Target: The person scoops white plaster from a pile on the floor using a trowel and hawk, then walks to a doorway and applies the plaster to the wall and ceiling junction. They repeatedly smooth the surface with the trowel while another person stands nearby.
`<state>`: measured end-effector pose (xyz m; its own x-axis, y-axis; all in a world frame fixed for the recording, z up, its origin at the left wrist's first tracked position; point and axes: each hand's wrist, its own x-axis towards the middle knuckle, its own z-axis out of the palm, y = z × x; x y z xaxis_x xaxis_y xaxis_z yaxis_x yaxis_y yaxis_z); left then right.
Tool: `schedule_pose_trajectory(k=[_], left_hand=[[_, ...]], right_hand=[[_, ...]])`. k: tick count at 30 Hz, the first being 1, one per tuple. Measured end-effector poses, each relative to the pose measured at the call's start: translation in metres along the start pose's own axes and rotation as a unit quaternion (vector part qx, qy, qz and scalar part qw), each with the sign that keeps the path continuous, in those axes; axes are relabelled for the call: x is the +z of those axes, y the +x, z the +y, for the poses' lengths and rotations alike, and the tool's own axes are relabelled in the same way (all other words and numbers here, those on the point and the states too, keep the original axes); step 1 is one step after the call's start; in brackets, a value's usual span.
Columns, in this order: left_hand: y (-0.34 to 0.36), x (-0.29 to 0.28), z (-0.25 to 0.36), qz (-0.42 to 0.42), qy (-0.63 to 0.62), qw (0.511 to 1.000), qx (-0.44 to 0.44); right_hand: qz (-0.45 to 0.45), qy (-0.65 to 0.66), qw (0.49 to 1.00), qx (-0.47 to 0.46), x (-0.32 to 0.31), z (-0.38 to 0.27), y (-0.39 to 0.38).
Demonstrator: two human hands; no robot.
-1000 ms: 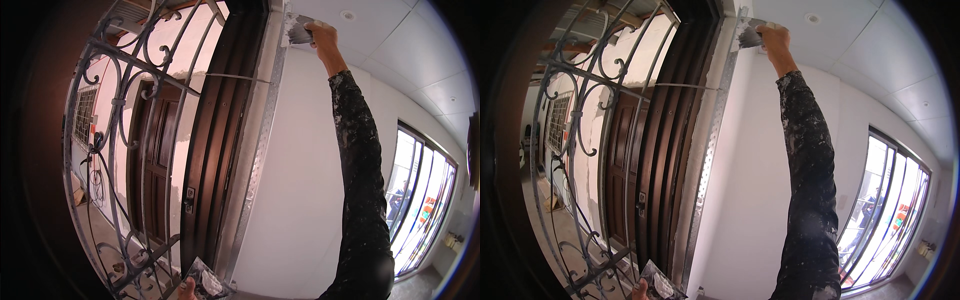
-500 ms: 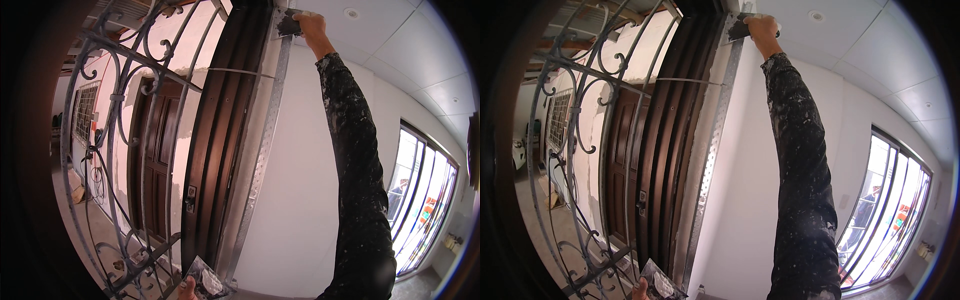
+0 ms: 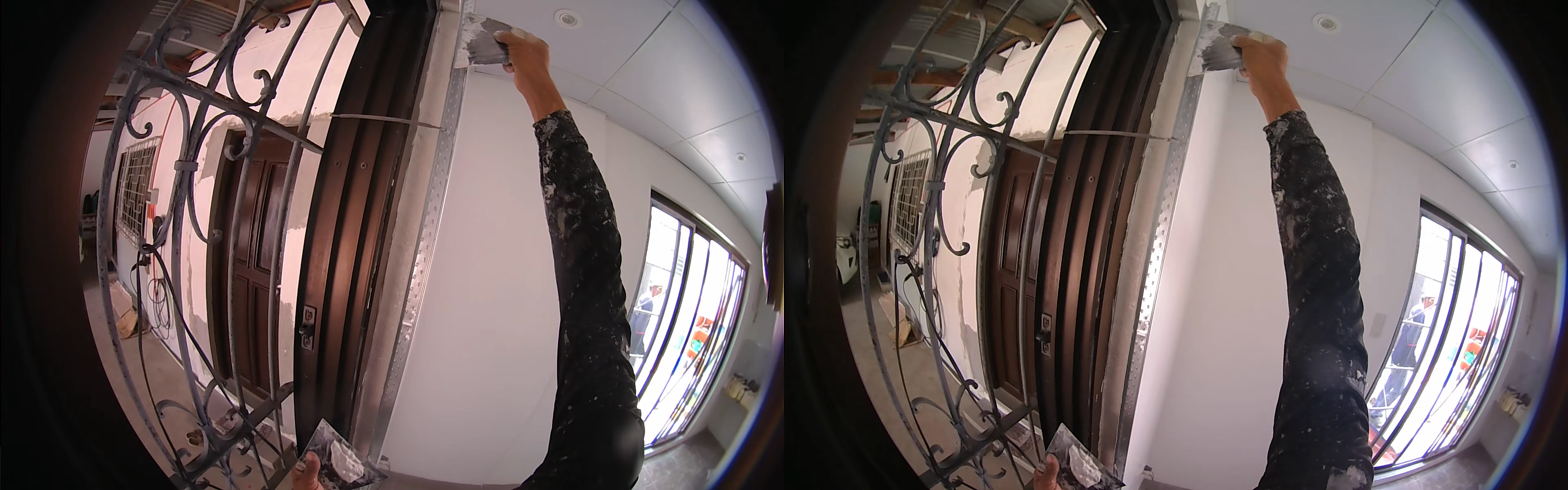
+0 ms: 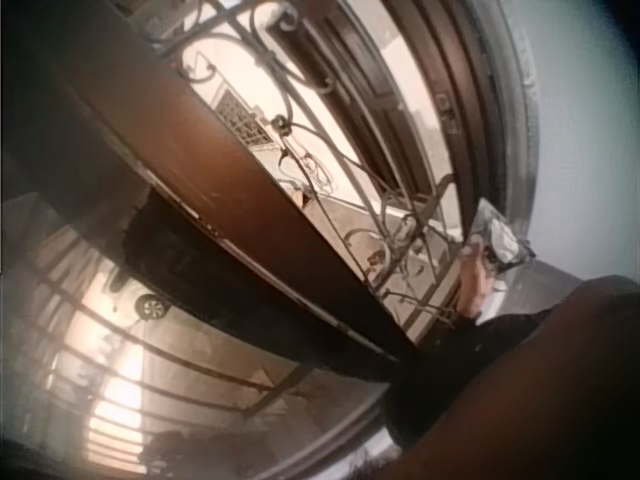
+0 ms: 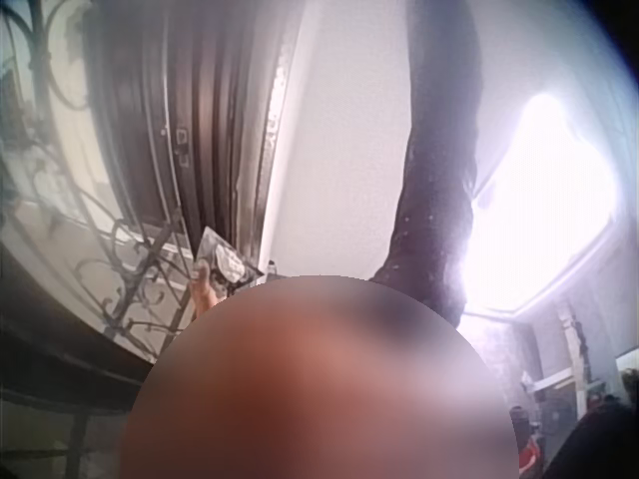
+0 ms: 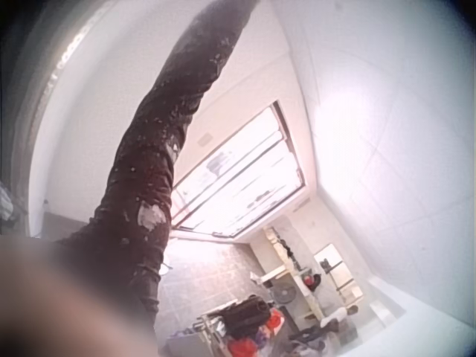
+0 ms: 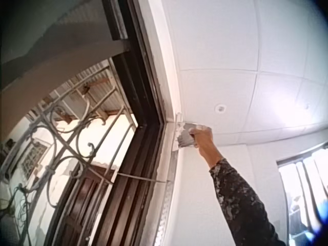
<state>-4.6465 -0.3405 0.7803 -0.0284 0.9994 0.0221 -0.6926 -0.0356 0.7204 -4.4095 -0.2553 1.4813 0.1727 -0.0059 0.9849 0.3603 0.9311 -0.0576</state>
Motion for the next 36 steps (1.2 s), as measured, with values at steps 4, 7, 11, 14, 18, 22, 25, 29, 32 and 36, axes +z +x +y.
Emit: schedule_pose_trajectory(k=[4,7,11,14,18,22,25,29,32,36], left_hand=[[0.004,0.007,-0.006,0.013,-0.036,0.999,0.022],[0.008,0.003,-0.01,0.036,-0.027,0.998,0.032],[0.007,-0.009,-0.004,-0.044,-0.054,0.997,0.026],[0.003,-0.006,-0.001,0.018,0.015,1.0,0.02],[0.004,-0.002,-0.003,0.014,0.012,0.999,0.028],[0.016,-0.011,-0.019,0.02,0.004,0.999,0.031],[0.024,-0.02,-0.03,0.024,-0.006,0.999,0.037],[0.02,-0.022,-0.026,-0.068,-0.061,0.996,0.016],[0.015,-0.013,-0.021,0.003,-0.003,0.999,0.041],[0.012,-0.011,-0.017,0.0,-0.028,0.999,0.024]], right_hand=[[-0.003,-0.018,1.0,-0.002,0.021,0.002,0.002],[-0.009,-0.032,0.999,-0.01,0.031,0.003,0.006],[-0.023,-0.058,0.997,-0.034,0.034,0.005,0.011],[-0.02,-0.069,0.997,-0.032,0.037,0.007,0.017],[0.002,-0.054,0.998,0.028,0.041,0.009,0.02],[-0.017,-0.026,0.998,0.046,0.035,0.012,0.003],[-0.053,-0.001,0.996,0.071,0.023,0.013,-0.019],[-0.063,0.017,0.997,0.034,0.015,0.006,-0.029],[-0.021,-0.03,0.999,-0.001,0.022,0.0,-0.018],[-0.005,-0.08,0.996,-0.026,0.037,0.001,0.002]])
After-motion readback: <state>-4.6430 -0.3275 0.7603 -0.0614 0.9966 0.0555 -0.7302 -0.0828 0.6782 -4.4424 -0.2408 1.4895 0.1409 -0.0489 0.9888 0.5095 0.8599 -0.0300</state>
